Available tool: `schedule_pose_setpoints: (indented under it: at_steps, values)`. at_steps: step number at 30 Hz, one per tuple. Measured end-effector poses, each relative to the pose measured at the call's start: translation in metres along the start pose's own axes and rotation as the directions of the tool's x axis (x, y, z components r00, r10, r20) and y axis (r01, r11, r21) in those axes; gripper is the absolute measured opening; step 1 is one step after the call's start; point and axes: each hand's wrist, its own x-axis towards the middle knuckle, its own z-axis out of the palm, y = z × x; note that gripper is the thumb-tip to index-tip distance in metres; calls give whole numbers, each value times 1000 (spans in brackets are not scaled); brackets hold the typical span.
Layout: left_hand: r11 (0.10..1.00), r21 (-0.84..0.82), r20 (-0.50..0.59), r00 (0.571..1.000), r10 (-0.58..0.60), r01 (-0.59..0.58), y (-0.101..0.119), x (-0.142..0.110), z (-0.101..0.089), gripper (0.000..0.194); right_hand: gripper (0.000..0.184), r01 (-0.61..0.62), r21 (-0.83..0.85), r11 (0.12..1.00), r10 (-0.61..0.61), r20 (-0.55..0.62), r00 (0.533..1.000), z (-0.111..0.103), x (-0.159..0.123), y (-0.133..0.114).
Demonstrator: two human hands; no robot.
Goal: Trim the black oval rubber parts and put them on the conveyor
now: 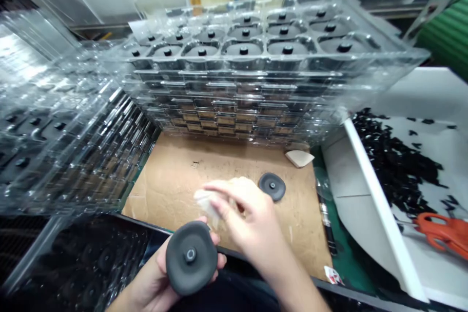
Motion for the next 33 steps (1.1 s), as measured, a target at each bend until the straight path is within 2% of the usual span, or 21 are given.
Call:
schedule_pose_setpoints:
  at_steps: [1,3,6,8,11,14,16,18,19,20,22,23,24,25,26,28,30,33]
  values:
    - [999,-39,11,1000,-1,2,-1,-1,0,37,19,-102,18,995,102,-6,995,1,4,12]
    - [994,-109,45,999,8,-3,-1,-2,-2,40,20,-192,25,981,192,11,981,14,7,39]
    - [991,-135,119,992,32,-16,1,-3,-8,47,23,-205,-26,978,204,-36,978,45,-1,73]
    - [990,-141,177,984,33,-8,1,-3,-15,55,27,-219,-47,975,213,-109,971,59,-11,82]
    - [980,-197,235,971,43,4,2,-5,-24,56,26,-215,-36,976,207,-157,966,59,-22,71]
    - [975,-221,258,965,55,4,3,-6,-29,55,22,-181,-14,983,178,-125,976,48,-26,51]
    - [980,-179,265,956,128,-81,3,-6,-32,56,21,-165,-12,986,163,-103,981,46,-28,44]
    - [966,-35,262,931,255,-255,4,-6,-37,58,20,-169,-20,985,166,-102,981,49,-32,43]
    - [923,107,265,906,331,-369,5,-6,-41,62,20,-178,-25,984,174,-110,979,50,-35,45]
    - [829,288,288,869,403,-480,6,-6,-45,67,19,-191,-27,981,186,-119,975,50,-38,46]
    - [489,616,378,776,505,-618,10,-7,-52,84,18,-219,-34,975,212,-137,968,49,-44,46]
    - [307,709,430,734,525,-635,12,-8,-55,92,17,-233,-23,972,227,-152,962,47,-47,43]
    - [168,758,471,707,528,-630,14,-9,-57,97,15,-245,17,969,245,-172,954,44,-49,39]
    - [80,780,499,694,520,-621,16,-10,-58,99,14,-261,88,961,274,-187,944,42,-49,33]
    - [30,787,517,685,513,-616,18,-12,-59,100,13,-287,178,941,318,-185,930,39,-48,26]
    - [-1,798,523,690,500,-603,20,-14,-61,99,12,-362,328,872,409,-83,909,35,-40,11]
    - [33,820,482,721,498,-571,21,-16,-63,102,12,-460,334,823,435,149,888,32,-28,-4]
    - [168,858,376,816,440,-486,23,-20,-65,107,12,-565,309,765,388,480,787,28,-10,-18]
